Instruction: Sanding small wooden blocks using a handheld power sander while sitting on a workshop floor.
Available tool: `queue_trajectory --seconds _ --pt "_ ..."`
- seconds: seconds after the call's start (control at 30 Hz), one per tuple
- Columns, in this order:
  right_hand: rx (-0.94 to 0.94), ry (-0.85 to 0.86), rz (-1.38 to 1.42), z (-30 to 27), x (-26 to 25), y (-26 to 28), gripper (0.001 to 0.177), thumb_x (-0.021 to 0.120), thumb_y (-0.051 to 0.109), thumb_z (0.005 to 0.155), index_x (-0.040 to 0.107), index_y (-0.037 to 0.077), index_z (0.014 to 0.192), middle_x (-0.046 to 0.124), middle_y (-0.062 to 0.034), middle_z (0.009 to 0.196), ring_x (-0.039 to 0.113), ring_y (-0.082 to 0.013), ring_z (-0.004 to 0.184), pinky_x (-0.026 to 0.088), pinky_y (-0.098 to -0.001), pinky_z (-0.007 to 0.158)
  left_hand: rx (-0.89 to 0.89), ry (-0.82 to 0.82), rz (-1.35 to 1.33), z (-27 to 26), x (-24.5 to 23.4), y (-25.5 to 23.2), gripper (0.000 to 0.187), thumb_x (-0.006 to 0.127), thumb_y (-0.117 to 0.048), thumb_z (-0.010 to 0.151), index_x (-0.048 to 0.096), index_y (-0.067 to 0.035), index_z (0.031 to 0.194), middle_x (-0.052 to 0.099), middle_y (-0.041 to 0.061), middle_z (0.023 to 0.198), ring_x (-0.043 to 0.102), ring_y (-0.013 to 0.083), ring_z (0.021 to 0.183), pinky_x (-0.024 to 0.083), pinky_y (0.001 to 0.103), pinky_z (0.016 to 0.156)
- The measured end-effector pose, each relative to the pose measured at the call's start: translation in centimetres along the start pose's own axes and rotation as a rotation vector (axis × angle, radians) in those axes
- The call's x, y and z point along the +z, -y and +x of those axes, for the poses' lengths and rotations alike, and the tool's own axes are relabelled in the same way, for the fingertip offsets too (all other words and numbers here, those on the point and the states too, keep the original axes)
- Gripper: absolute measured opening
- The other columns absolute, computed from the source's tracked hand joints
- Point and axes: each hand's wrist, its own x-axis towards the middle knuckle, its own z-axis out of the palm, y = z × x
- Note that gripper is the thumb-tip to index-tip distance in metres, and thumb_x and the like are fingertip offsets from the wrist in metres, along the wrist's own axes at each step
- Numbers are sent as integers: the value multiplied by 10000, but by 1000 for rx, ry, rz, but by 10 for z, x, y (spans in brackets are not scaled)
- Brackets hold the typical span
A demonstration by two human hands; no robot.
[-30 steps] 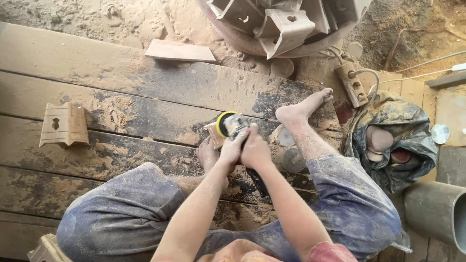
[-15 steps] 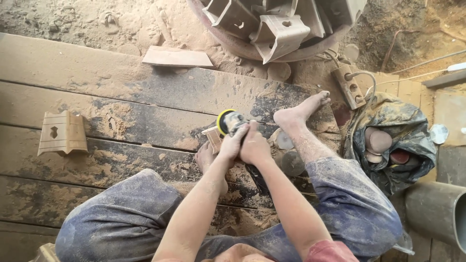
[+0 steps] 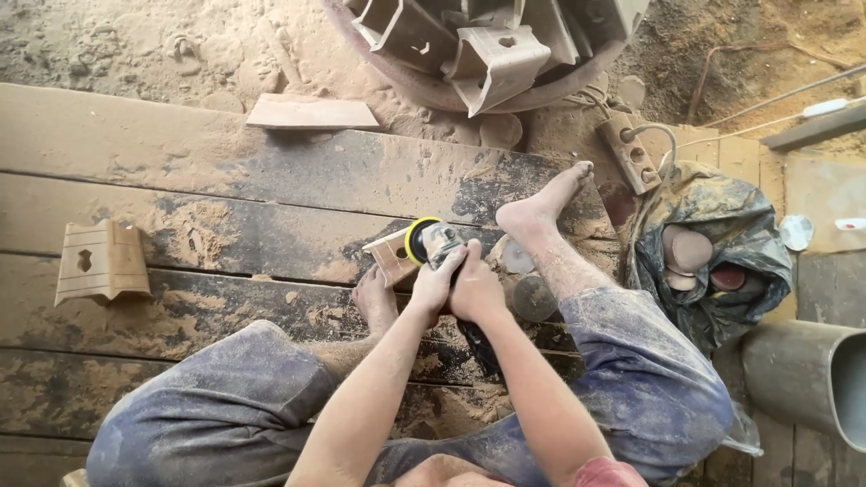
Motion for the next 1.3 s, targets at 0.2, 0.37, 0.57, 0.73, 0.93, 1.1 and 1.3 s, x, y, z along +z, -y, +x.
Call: queue_trajectory --seconds 0.2,0.37,0.57,0.73,0.93,1.1,1.3 --pt "-128 66 -65 -11 39 14 480 396 237 938 295 81 1382 623 -258 1085 673 -543 1027 551 -619 915 45 -168 -219 -18 -33 32 662 819 -502 808 700 -30 1256 714 165 1232 628 249 1216 481 418 1050" --pt "-16 -13 -29 5 32 -31 581 453 219 889 248 67 1410 618 -266 1149 661 -536 1075 533 -616 960 19 -17 -20 2 0 30 664 811 -595 764 750 -130 1234 720 152 1266 608 293 1292 452 435 1096" --pt "-54 9 -24 -17 34 -1 618 445 140 883 221 37 1449 609 -295 1164 644 -556 1103 524 -636 972 30 -53 -31 -35 -15 21 633 809 -567 771 754 -146 1240 713 147 1300 582 291 1332 431 446 1133" --pt "-133 96 -76 -24 47 3 628 506 218 859 260 79 1420 609 -251 1140 663 -533 1053 543 -602 945 20 -173 -343 7 -38 84 643 845 -466 807 673 -35 1253 726 200 1131 692 273 1018 573 431 872" --pt "14 7 59 -13 19 -37 764 624 303 792 231 86 1412 607 -255 1214 638 -519 1145 512 -616 1008 -66 -3 -294 -12 -28 56 770 740 -663 852 497 -67 1274 609 121 906 692 243 710 626 373 672" --pt "232 -152 230 -20 0 -67 860 702 407 677 250 143 1360 642 -243 1205 642 -477 1168 505 -560 1037 654 -445 1307 28 -54 39 792 789 -555 738 531 -244 1419 467 104 1537 386 341 1449 235 500 1245" --pt "249 -171 390 -38 -12 -70 925 775 403 654 253 145 1372 648 -283 1207 629 -477 1190 498 -552 1057 414 92 1672 73 -75 -29 717 604 -426 876 358 -513 1544 407 63 1496 528 417 1286 440 500 1055"
